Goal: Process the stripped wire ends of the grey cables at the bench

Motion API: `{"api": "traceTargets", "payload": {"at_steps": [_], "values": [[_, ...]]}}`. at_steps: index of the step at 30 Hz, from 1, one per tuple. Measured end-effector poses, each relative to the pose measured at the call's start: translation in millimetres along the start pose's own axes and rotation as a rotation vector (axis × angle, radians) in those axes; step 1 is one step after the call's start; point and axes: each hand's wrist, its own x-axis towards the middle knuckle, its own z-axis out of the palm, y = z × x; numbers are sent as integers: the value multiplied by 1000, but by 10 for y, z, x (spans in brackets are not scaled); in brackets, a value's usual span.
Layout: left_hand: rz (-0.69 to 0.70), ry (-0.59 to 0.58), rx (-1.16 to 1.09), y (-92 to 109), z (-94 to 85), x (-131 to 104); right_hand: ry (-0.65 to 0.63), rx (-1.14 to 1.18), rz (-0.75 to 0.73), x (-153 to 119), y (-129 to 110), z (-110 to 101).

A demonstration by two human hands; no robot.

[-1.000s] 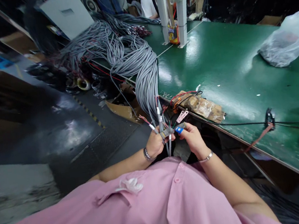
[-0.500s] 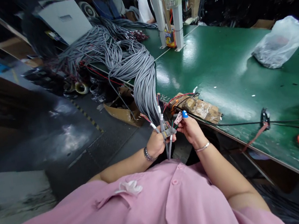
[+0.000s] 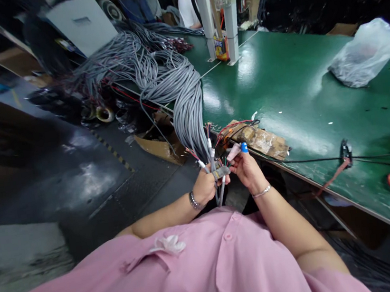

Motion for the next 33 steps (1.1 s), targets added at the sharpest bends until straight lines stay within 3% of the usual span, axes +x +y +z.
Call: {"api": "traceTargets", "payload": {"at_steps": [5,13,26,33], "values": [[61,4,-17,5,-58,-103,-97,16,48,-45,-48,-47],[41,84,-89,55,-3,-63,-33,-51,-54,-73,-47,14],[-26,99,-40,-18,18,35,6,-53,-121,-44,-16,34],[32,63,-60,-44,-20,-31,-42,-28,-13,-55,-39,-13]]}}
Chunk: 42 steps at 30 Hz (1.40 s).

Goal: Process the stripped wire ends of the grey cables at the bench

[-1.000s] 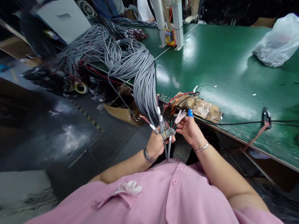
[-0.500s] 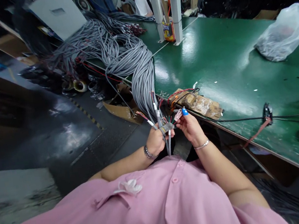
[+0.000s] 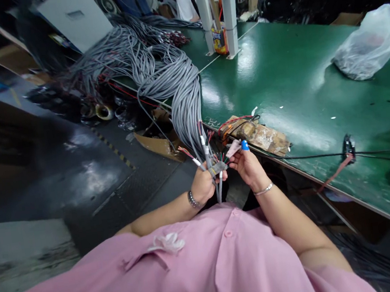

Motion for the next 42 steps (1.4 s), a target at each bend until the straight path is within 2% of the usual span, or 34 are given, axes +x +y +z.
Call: {"api": "traceTargets", "payload": {"at_steps": [6,14,19,20,26,31,42], "values": [[34,33,-75,67,-37,-82,-40,-11,50,-23,-71,-26],[8,95,-107,96,45,30,32,-99,-99,-25,-29,12],[-6,96,-93,76,68,48,170,-260,-374,-4,79,-27],[-1,91,-90,73,70,47,179,-268,-391,5,92,-30],[5,88,-77,37,78,61,54,-4,-132,91,88,33],[-11,93,-55,-7,61,83,117,112,-183,138,112,87],[35,75,-80,23,68,12,119,136,-196,135,118,99]]}}
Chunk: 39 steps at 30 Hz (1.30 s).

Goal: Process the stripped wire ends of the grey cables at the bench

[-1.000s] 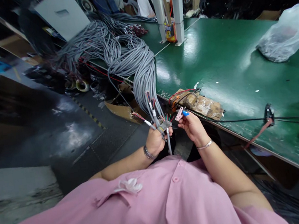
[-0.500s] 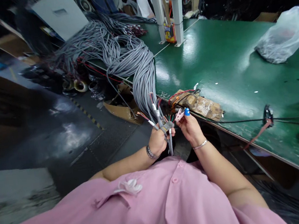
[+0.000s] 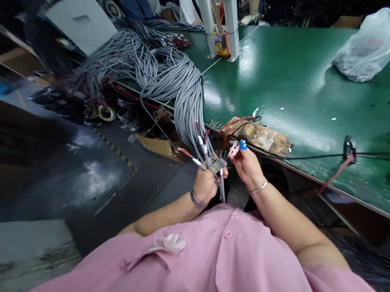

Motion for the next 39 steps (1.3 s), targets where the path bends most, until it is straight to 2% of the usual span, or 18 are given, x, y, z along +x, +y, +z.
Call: {"api": "traceTargets", "payload": {"at_steps": [4,8,13,18,23,31,35,39], "values": [[-20,9,38,-6,24,5,7,-9,-8,-13,7,11],[0,-3,46,-12,21,0,2,18,44,-41,14,-9],[13,-27,48,-13,-77,-42,-42,30,143,-59,24,-153],[-29,-152,39,17,-286,-43,-32,-41,193,-131,7,-360],[-70,-325,55,53,-447,2,-113,-277,95,-331,-97,-422],[40,-681,289,91,-484,-113,-313,-901,-124,-690,-279,-292],[135,-803,472,112,-514,-196,-389,-951,-225,-841,-346,-86],[264,-828,731,151,-560,-259,-523,-933,-257,-936,-406,125]]}}
